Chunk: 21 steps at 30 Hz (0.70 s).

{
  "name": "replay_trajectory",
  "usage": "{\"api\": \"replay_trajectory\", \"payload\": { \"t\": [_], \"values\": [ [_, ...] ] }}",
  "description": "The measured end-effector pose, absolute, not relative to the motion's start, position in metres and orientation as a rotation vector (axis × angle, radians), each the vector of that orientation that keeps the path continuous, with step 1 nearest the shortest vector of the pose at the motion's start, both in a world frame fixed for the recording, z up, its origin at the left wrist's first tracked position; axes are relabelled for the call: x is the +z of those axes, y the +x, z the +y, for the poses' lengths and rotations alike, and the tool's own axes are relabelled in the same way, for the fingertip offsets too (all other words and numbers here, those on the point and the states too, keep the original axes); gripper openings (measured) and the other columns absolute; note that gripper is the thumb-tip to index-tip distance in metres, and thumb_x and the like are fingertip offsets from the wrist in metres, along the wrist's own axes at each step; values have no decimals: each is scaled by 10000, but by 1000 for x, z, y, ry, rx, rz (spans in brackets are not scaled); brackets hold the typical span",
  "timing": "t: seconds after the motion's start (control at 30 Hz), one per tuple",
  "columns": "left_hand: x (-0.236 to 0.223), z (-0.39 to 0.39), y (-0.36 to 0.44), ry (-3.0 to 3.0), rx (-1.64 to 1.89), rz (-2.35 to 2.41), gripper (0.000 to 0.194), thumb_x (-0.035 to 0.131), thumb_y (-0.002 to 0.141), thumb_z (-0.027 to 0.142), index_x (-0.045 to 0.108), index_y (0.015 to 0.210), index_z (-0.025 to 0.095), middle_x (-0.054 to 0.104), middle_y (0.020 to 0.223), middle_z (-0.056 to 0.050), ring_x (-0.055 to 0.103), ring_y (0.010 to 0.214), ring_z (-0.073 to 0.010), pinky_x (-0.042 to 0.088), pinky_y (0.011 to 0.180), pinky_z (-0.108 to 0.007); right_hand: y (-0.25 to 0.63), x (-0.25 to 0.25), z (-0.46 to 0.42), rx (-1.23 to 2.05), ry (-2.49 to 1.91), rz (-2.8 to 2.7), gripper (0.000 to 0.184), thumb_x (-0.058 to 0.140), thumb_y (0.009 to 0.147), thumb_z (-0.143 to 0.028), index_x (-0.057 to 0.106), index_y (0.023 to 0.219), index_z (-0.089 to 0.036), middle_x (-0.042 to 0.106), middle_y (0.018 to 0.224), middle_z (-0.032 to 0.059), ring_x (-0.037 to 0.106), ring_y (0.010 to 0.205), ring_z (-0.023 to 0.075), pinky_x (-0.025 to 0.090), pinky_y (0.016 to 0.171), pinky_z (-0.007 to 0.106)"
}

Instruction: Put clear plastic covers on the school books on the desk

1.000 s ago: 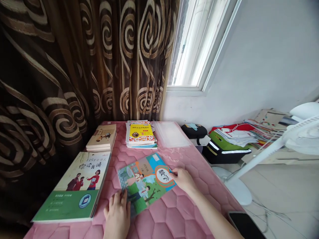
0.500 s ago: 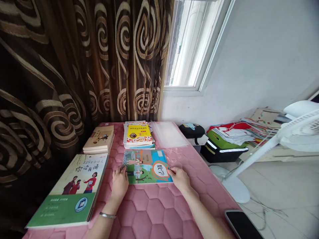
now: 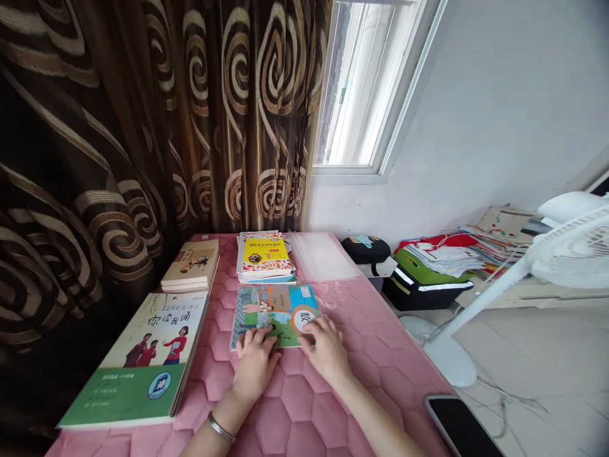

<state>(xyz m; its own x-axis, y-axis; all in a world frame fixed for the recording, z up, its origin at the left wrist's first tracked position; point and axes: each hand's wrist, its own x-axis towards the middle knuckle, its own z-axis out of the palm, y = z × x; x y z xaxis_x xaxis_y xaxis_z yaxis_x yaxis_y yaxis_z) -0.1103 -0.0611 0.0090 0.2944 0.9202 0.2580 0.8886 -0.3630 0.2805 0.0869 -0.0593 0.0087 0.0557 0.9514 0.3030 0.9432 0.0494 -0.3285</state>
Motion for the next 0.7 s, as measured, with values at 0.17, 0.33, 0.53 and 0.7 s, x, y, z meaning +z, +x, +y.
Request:
{"api": "replay_trajectory", "payload": {
  "t": [0.17, 0.33, 0.53, 0.7],
  "values": [
    [7, -54, -101, 2469, 593, 1719, 235, 577, 877, 174, 703, 1042, 283, 661, 1226, -21, 492, 1151, -259, 375, 958, -455, 49, 4, -68, 207, -1661, -2030, 99, 709, 815, -272, 670, 906, -272, 656, 1089, 16, 554, 1057, 248, 390, 854, 376],
    [6, -52, -105, 2480, 614, 1718, 226, 606, 870, 191, 712, 1029, 313, 667, 1211, -6, 503, 1138, -249, 360, 967, -462, 48, 0, -62, 188, -1674, -2028, 95, 704, 828, -226, 667, 902, -272, 671, 1093, -3, 566, 1059, 238, 380, 844, 373],
    [7, -55, -141, 2430, 631, 1838, 241, 586, 879, 197, 727, 1009, 341, 672, 1195, -11, 503, 1149, -244, 323, 987, -472, 94, -5, -66, 89, -1717, -1998, 104, 628, 872, -229, 687, 932, -290, 687, 1113, 8, 574, 1057, 235, 382, 837, 370],
    [8, -57, -181, 2284, 633, 2049, 255, 569, 874, 197, 746, 973, 351, 690, 1178, -4, 518, 1121, -252, 345, 941, -470, 140, -7, -71, 120, -1787, -1960, 165, 573, 879, -253, 705, 956, -315, 681, 1168, 5, 554, 1099, 241, 394, 881, 391]
  ]
}}
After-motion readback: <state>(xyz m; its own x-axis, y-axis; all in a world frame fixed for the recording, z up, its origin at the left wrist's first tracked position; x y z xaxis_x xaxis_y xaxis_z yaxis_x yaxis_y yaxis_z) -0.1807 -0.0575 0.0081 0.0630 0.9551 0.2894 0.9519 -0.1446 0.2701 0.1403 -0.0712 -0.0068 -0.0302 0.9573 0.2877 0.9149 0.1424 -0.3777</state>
